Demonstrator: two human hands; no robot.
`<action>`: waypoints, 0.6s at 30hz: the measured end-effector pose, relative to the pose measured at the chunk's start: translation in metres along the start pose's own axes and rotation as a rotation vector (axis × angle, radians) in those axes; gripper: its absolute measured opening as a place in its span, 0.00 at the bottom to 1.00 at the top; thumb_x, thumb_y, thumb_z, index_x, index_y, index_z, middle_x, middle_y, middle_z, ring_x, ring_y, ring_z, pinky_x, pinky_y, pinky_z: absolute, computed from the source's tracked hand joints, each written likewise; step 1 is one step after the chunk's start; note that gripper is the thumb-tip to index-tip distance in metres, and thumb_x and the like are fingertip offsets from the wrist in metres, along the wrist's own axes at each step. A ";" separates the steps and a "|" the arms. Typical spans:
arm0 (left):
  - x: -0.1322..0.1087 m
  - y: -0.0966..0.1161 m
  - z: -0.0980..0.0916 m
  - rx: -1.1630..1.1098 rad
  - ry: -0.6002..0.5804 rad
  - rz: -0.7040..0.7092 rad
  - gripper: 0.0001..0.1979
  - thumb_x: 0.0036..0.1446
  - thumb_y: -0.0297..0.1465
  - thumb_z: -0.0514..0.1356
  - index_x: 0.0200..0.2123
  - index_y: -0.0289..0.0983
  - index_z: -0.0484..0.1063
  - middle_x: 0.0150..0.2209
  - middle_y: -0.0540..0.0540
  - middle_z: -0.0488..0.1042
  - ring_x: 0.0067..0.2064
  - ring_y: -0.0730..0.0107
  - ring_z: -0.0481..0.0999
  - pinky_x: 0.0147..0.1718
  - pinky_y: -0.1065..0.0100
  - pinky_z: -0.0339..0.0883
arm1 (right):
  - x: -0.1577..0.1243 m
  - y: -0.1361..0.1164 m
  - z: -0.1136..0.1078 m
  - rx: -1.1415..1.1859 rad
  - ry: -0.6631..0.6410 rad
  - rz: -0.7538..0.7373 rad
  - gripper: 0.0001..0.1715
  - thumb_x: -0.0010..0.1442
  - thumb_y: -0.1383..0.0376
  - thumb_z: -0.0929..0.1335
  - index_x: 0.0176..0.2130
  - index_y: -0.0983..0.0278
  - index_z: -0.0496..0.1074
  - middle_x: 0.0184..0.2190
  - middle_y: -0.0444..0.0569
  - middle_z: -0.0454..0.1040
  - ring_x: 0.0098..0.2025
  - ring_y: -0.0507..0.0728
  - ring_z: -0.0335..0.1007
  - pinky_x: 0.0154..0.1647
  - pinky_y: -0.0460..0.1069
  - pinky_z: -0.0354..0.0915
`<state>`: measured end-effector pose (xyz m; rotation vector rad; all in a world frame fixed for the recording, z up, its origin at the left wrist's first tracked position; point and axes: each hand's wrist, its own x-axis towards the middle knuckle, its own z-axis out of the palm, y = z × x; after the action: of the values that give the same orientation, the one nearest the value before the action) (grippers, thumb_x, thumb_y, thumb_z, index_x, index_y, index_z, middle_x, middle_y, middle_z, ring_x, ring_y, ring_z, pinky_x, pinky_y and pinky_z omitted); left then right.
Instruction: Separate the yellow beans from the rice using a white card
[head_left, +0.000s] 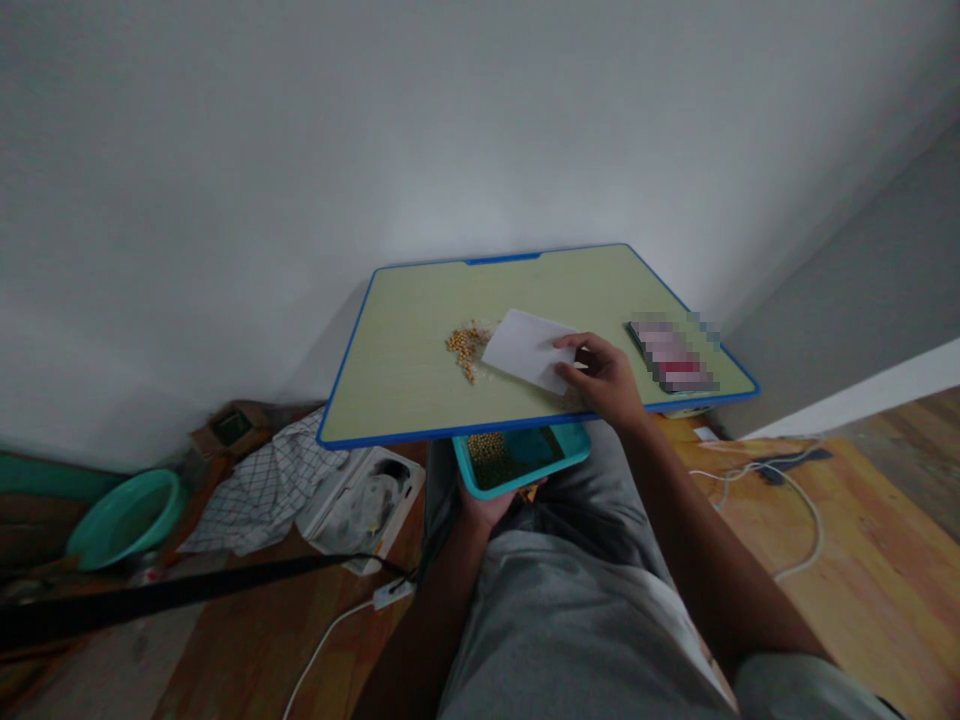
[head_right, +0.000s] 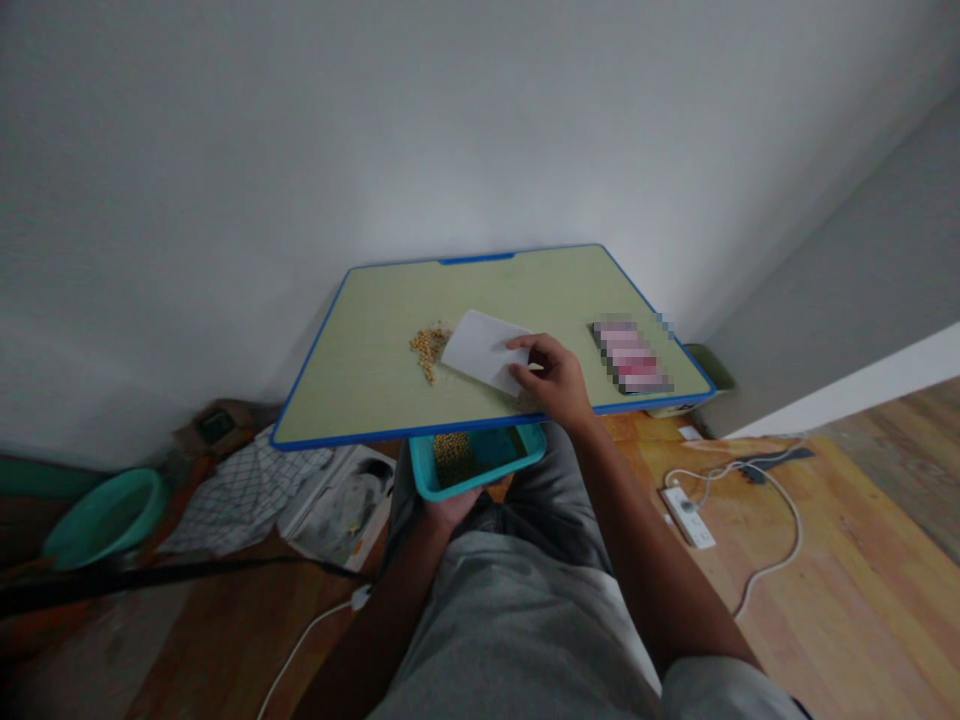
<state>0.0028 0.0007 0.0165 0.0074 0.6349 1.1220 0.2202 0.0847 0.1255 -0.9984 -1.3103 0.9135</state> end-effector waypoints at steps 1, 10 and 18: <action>0.000 0.000 0.001 -0.009 0.013 0.001 0.37 0.76 0.50 0.39 0.48 0.38 0.86 0.61 0.32 0.82 0.79 0.35 0.61 0.72 0.14 0.40 | 0.002 0.000 0.000 0.001 0.002 -0.001 0.20 0.52 0.59 0.80 0.45 0.59 0.79 0.45 0.50 0.80 0.42 0.57 0.77 0.36 0.48 0.73; 0.000 0.002 -0.003 -0.052 0.037 0.004 0.36 0.76 0.50 0.43 0.45 0.38 0.89 0.59 0.31 0.83 0.81 0.33 0.58 0.74 0.16 0.36 | 0.032 0.010 0.008 -0.018 0.031 -0.034 0.20 0.53 0.60 0.78 0.45 0.59 0.78 0.48 0.50 0.81 0.40 0.56 0.75 0.35 0.48 0.70; 0.002 0.002 -0.004 -0.071 0.029 0.001 0.36 0.76 0.50 0.43 0.47 0.39 0.89 0.66 0.34 0.79 0.84 0.37 0.47 0.74 0.17 0.34 | 0.037 0.023 0.018 -0.157 0.012 -0.173 0.21 0.60 0.62 0.73 0.53 0.58 0.78 0.53 0.53 0.80 0.40 0.56 0.76 0.39 0.51 0.74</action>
<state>-0.0002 0.0021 0.0122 -0.0689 0.6205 1.1466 0.2045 0.1288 0.1156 -0.9913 -1.4511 0.6805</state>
